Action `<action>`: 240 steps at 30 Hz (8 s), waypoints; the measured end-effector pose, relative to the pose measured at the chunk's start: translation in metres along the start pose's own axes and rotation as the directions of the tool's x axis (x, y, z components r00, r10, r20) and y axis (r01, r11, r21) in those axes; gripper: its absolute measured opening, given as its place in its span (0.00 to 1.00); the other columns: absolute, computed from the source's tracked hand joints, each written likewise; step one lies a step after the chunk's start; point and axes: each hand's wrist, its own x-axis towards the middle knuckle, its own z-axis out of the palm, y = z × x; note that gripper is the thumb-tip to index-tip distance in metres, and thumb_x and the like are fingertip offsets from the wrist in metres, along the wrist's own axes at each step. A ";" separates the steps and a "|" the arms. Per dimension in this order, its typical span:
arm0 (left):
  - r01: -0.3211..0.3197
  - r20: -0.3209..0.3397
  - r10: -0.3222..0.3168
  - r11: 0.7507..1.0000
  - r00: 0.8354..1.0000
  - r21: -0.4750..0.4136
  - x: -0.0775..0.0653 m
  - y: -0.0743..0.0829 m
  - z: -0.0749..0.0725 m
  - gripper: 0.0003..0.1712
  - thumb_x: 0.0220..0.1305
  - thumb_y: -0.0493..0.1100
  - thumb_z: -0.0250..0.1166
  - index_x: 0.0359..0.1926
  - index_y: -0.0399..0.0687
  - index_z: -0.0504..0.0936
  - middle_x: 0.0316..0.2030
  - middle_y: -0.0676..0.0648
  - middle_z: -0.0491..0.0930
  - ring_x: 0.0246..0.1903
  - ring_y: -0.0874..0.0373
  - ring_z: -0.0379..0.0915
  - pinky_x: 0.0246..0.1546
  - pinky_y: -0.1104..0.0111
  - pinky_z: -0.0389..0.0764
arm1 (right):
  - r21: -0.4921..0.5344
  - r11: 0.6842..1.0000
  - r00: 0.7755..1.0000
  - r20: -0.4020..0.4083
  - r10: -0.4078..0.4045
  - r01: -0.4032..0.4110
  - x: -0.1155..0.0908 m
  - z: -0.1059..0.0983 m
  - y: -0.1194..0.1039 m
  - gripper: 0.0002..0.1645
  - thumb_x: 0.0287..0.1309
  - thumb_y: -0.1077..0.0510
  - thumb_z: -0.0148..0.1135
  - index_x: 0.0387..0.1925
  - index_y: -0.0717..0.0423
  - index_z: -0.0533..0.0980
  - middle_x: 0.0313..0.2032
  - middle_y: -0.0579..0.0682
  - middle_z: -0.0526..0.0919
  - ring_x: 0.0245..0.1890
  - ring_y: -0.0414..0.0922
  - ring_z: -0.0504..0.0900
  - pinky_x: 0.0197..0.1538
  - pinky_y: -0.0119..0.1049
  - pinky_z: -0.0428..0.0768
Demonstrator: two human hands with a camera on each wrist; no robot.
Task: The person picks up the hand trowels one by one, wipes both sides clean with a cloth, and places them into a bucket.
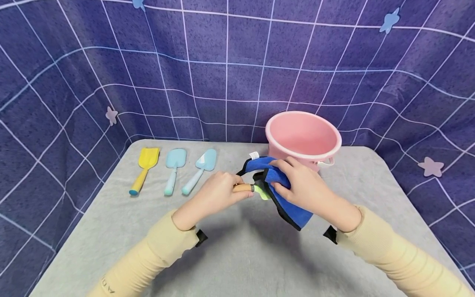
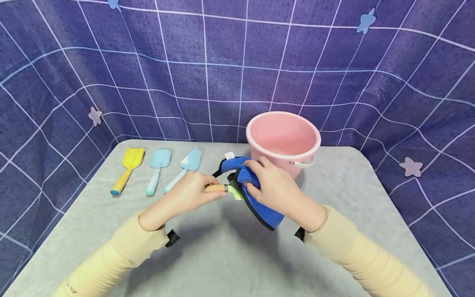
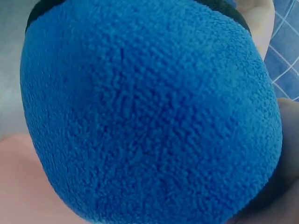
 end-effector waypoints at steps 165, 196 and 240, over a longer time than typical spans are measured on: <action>-0.066 0.067 0.066 0.998 0.996 -0.005 -0.025 -0.038 -0.024 0.06 0.52 0.50 0.71 0.25 0.57 0.84 0.17 0.64 0.73 0.18 0.72 0.64 0.21 0.75 0.69 | -0.296 0.953 0.997 -0.060 0.056 -0.071 -0.006 0.005 -0.009 0.23 0.45 0.53 0.68 0.43 0.57 0.74 0.30 0.53 0.74 0.19 0.47 0.71 0.19 0.43 0.73; -0.012 0.086 0.014 1.000 0.996 -0.029 -0.044 -0.048 -0.039 0.05 0.53 0.51 0.71 0.26 0.60 0.83 0.19 0.65 0.74 0.17 0.71 0.64 0.20 0.75 0.69 | -0.161 0.958 0.971 -0.029 0.237 -0.239 -0.034 -0.012 0.021 0.23 0.52 0.53 0.60 0.48 0.58 0.70 0.41 0.58 0.77 0.26 0.56 0.77 0.29 0.56 0.76; -0.042 -0.131 0.032 0.996 0.991 -0.074 -0.004 -0.013 -0.060 0.09 0.54 0.53 0.69 0.27 0.56 0.81 0.17 0.58 0.65 0.17 0.64 0.61 0.18 0.71 0.65 | 0.972 -0.015 0.882 0.220 0.417 -0.235 -0.029 0.065 0.052 0.13 0.69 0.59 0.41 0.42 0.45 0.74 0.41 0.39 0.77 0.42 0.34 0.75 0.48 0.27 0.74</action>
